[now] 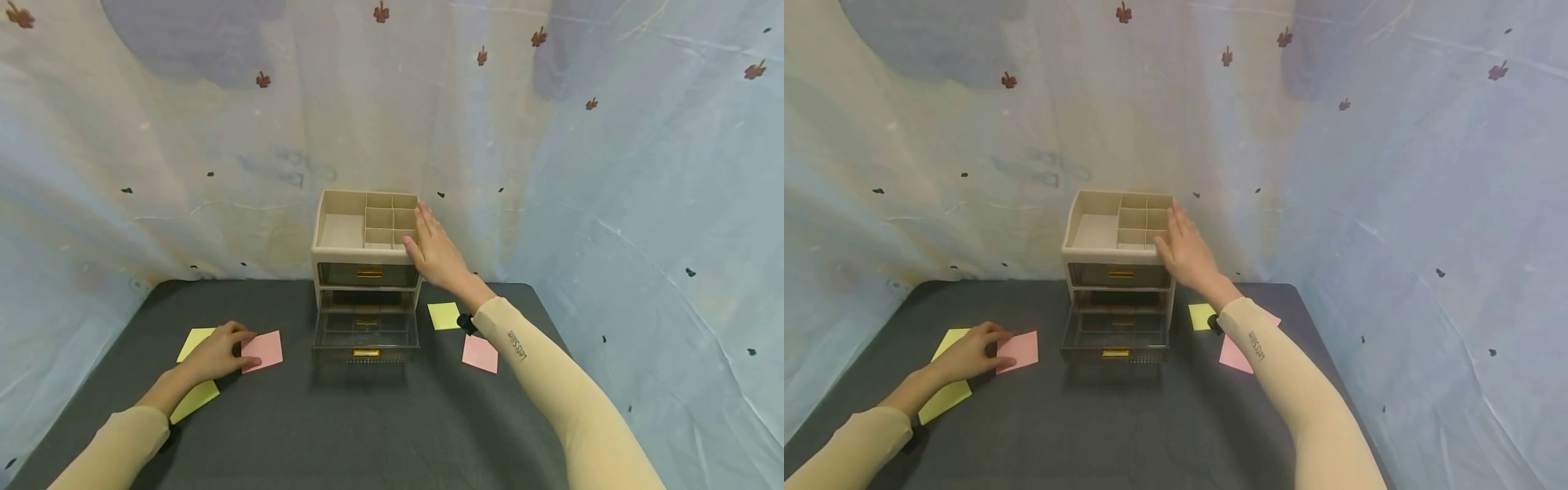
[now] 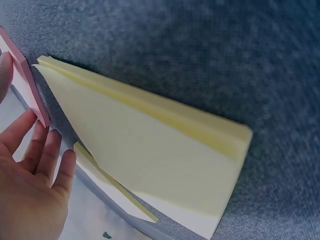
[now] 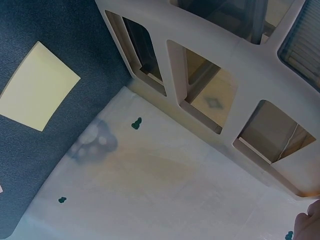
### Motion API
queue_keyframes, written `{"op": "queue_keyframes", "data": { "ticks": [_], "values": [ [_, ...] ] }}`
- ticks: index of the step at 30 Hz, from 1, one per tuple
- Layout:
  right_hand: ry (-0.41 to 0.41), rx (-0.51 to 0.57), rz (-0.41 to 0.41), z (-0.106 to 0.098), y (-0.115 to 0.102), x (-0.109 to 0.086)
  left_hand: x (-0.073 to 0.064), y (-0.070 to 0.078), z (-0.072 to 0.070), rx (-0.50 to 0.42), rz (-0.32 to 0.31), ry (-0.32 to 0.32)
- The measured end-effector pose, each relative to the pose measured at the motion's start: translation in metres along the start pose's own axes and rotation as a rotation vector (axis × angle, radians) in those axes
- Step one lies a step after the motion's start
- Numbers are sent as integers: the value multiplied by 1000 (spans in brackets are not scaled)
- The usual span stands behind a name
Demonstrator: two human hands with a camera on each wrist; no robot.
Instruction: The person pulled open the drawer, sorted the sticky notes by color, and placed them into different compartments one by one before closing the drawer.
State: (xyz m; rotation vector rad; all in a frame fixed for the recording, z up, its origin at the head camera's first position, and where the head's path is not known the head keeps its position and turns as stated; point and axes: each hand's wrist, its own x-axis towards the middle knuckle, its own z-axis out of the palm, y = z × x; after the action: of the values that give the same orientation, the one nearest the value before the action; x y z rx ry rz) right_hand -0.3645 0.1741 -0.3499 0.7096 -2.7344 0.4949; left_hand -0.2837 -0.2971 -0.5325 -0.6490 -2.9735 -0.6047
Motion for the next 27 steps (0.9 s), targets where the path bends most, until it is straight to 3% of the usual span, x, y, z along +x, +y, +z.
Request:
{"op": "queue_keyframes", "data": {
  "ticks": [13, 20, 27],
  "values": [
    [6, -13, 2, 1, 0, -1, 0, 4, 3, -112, -7, 55],
    [3, -4, 1, 1, -1, -1, 1, 7, 3, -163, -65, 27],
    [4, -1, -5, 0, 0, -1, -1, 9, 3, -182, -104, 84]
  ]
}}
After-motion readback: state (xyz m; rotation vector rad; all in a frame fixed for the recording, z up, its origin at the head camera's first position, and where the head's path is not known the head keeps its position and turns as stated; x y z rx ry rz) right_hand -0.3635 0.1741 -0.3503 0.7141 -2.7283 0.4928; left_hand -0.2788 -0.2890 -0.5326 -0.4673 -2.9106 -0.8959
